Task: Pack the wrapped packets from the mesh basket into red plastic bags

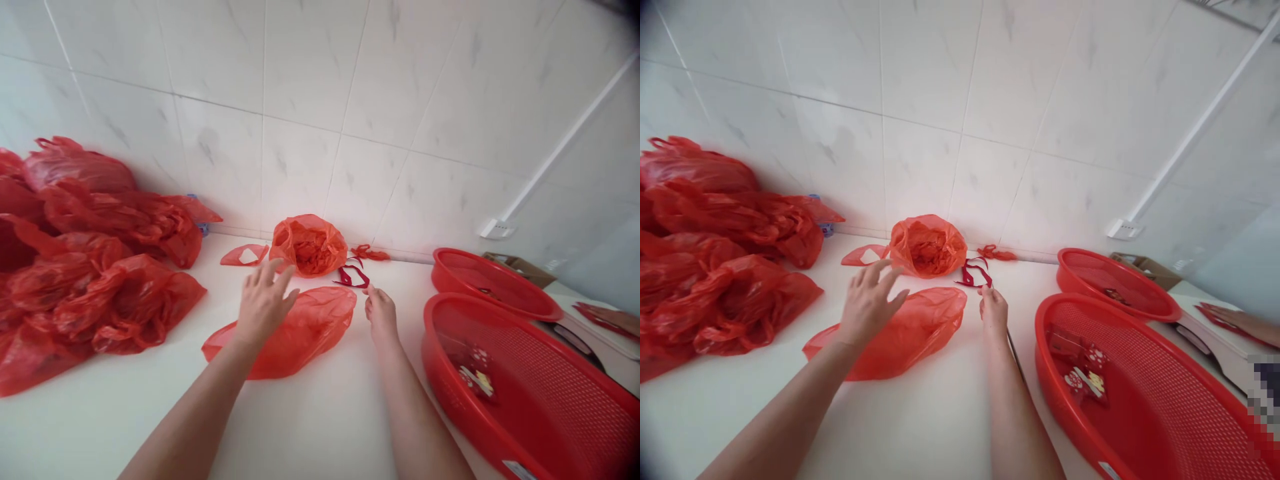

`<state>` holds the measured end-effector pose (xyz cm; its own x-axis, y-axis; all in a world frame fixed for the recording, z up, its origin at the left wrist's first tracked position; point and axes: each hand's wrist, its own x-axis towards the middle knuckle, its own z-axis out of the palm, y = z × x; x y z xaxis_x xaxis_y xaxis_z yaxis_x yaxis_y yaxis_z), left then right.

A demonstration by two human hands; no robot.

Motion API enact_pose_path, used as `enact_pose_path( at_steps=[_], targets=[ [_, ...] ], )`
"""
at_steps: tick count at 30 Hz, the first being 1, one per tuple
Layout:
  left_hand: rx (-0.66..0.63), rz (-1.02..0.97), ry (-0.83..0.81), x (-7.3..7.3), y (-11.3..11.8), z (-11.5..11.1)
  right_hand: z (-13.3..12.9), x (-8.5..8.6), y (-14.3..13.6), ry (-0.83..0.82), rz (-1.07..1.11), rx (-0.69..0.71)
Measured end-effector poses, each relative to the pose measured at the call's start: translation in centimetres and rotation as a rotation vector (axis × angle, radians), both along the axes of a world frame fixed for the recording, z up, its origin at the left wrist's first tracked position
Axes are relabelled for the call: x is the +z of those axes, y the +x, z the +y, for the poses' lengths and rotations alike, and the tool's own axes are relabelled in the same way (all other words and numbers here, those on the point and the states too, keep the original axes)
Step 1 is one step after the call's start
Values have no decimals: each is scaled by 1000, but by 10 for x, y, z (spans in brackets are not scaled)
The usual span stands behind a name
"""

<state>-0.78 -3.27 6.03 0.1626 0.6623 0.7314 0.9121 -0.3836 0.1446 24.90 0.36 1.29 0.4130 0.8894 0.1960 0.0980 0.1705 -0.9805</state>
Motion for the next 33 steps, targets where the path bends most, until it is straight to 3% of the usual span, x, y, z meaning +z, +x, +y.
enact_pose_path(
  at_steps=[2, 5, 7, 11, 15, 19, 21, 23, 25, 27, 30, 33],
  targets=[
    [44, 43, -159, 2, -13, 4, 5, -7, 0, -23, -122, -47],
    [9, 96, -462, -1, -24, 11, 11, -18, -2, -35, -213, -63],
    [21, 87, -544, -4, -24, 14, 12, -23, -4, -43, -264, -72],
    [46, -88, -534, -9, -20, 15, 6, -25, -11, -61, -283, -75],
    [0, -316, -511, -17, -19, 17, -17, -17, -16, -57, -200, -54],
    [-118, -691, -622, -25, -16, 21, -49, -2, -31, 235, -159, -75],
    [-212, -930, -704, -28, -13, 22, -62, 4, -45, 367, -228, 1],
    [-321, -1114, -765, -30, -9, 23, -67, 5, -58, 351, -285, 128],
    [-424, -1237, -802, -35, -8, 24, -63, 0, -63, 228, -232, 201],
    [-487, -1343, -809, -42, -10, 27, -50, -9, -56, 116, -27, 150],
    [-492, -1397, -771, -52, -16, 33, -27, -24, -29, 61, 239, 2],
    [-476, -1354, -776, -55, -19, 34, -13, -34, -3, 49, 291, -29]
  ],
)
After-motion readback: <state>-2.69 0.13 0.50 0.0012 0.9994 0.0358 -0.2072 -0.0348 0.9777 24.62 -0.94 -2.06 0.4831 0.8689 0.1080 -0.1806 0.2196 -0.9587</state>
